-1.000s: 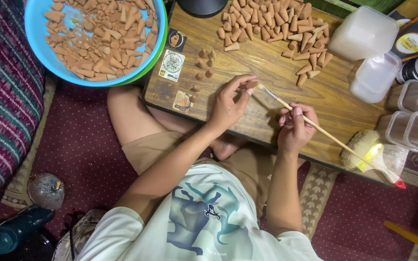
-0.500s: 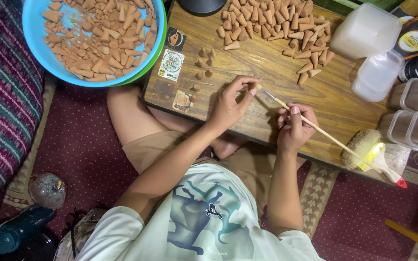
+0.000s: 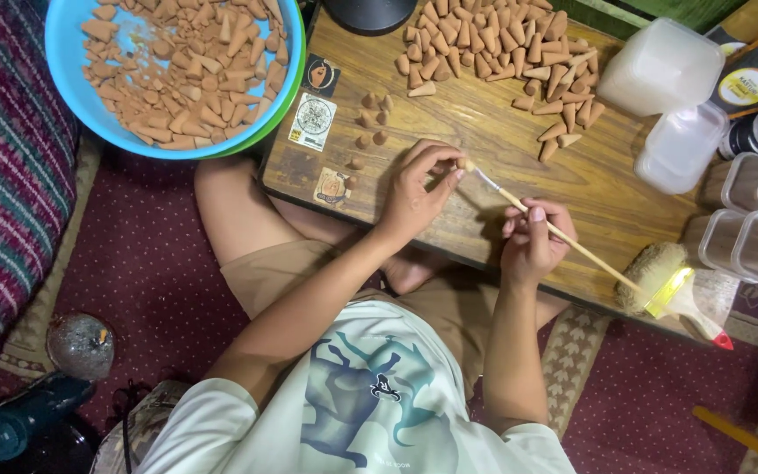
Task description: Sort and arrange small incense cones into a line on a wooden table using fingers and a thin stick.
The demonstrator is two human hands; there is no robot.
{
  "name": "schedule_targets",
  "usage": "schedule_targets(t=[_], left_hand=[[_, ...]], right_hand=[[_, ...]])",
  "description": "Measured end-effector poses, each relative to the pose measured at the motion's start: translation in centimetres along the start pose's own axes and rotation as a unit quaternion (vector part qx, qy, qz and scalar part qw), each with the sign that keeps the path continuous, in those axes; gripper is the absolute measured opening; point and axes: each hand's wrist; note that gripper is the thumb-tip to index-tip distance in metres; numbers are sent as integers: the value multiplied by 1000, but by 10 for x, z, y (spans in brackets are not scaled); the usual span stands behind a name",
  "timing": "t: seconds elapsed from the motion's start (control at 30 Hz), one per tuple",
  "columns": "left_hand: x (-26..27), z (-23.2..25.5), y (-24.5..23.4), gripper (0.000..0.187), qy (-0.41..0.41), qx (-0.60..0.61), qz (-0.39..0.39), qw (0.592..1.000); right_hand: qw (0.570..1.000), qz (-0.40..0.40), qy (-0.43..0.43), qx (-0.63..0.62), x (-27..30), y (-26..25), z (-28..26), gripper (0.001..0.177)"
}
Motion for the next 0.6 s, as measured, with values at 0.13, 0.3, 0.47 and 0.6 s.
schedule_targets(t=[0.13, 0.3, 0.47, 0.6], left_hand=[[-2, 13, -3, 17, 2, 12, 11, 1000], [-6, 26, -7, 18, 4, 19, 0, 1000], [-5, 18, -4, 21, 4, 13, 5, 1000], [-8, 23, -7, 20, 8, -4, 6, 1000]], right_hand=[[999, 7, 10, 52, 0, 1, -1, 25], [999, 5, 24, 46, 0, 3, -1, 26], [999, 5, 4, 37, 0, 0, 3, 26], [998, 8, -2, 65, -2, 11, -7, 25]])
Point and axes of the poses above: each hand's wrist, its own x-axis away from the middle knuckle, its own y-axis out of the palm, z = x × y, and after that the axes turned 14 degrees about -z, right-handed
